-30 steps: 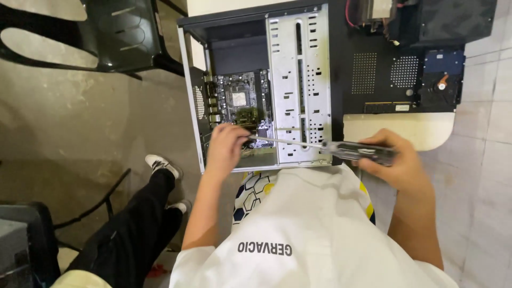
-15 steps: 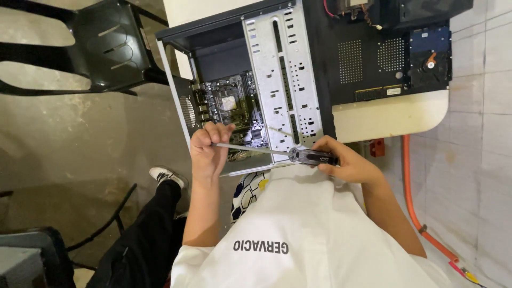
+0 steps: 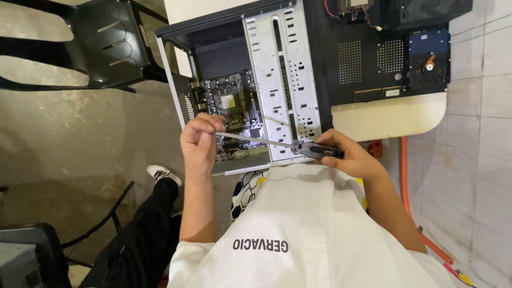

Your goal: The person uses a screwdriver to secure a motherboard into a computer case. They tighten several screws along the edges of the board to fasten it to the case chassis. The person then reaches into the case to adjust internal components and wires.

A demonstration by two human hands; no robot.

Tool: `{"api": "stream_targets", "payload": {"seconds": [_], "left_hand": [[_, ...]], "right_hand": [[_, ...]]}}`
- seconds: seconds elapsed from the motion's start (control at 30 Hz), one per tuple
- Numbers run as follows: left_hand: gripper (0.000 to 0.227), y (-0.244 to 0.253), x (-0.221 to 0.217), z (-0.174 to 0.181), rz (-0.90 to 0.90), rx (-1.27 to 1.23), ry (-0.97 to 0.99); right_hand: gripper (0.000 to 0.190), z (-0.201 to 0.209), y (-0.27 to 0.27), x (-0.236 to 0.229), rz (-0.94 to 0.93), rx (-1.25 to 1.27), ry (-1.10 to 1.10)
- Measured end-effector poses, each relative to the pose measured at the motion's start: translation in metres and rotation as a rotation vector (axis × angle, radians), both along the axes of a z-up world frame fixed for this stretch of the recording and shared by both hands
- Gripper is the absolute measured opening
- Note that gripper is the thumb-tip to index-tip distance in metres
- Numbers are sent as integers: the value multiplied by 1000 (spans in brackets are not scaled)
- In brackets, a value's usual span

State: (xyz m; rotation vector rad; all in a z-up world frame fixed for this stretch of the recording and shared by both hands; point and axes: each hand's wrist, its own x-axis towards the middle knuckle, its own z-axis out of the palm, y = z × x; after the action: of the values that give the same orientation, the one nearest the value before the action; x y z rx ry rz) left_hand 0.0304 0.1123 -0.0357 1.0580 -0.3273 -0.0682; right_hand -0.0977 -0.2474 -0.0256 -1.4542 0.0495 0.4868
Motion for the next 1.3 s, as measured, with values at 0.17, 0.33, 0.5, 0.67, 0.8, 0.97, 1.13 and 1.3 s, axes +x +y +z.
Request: {"api": "stream_targets", "payload": {"seconds": [0.17, 0.33, 0.5, 0.67, 0.8, 0.97, 1.13, 1.3], "left_hand": [[37, 7, 4, 16, 97, 185, 6], [46, 3, 6, 31, 82, 303, -27], [83, 3, 6, 49, 137, 501, -94], [52, 33, 0, 56, 406, 762, -86], [35, 50, -6, 39, 562, 855, -85], [29, 64, -26, 22, 528, 925, -2], [27, 72, -40, 1, 525, 908, 75], [23, 79, -51, -16, 494, 802, 131]], "right_hand": [[44, -14, -7, 1, -1, -9, -8], [45, -12, -9, 2, -12, 2, 6], [54, -30, -36, 2, 10, -79, -13], [45, 38, -45, 31, 143, -522, -86], [42, 82, -25, 60, 224, -830, -172], [41, 88, 32, 93, 349, -845, -331], [36, 56, 92, 112, 525, -845, -461], [30, 44, 135, 119, 527, -717, -502]]}}
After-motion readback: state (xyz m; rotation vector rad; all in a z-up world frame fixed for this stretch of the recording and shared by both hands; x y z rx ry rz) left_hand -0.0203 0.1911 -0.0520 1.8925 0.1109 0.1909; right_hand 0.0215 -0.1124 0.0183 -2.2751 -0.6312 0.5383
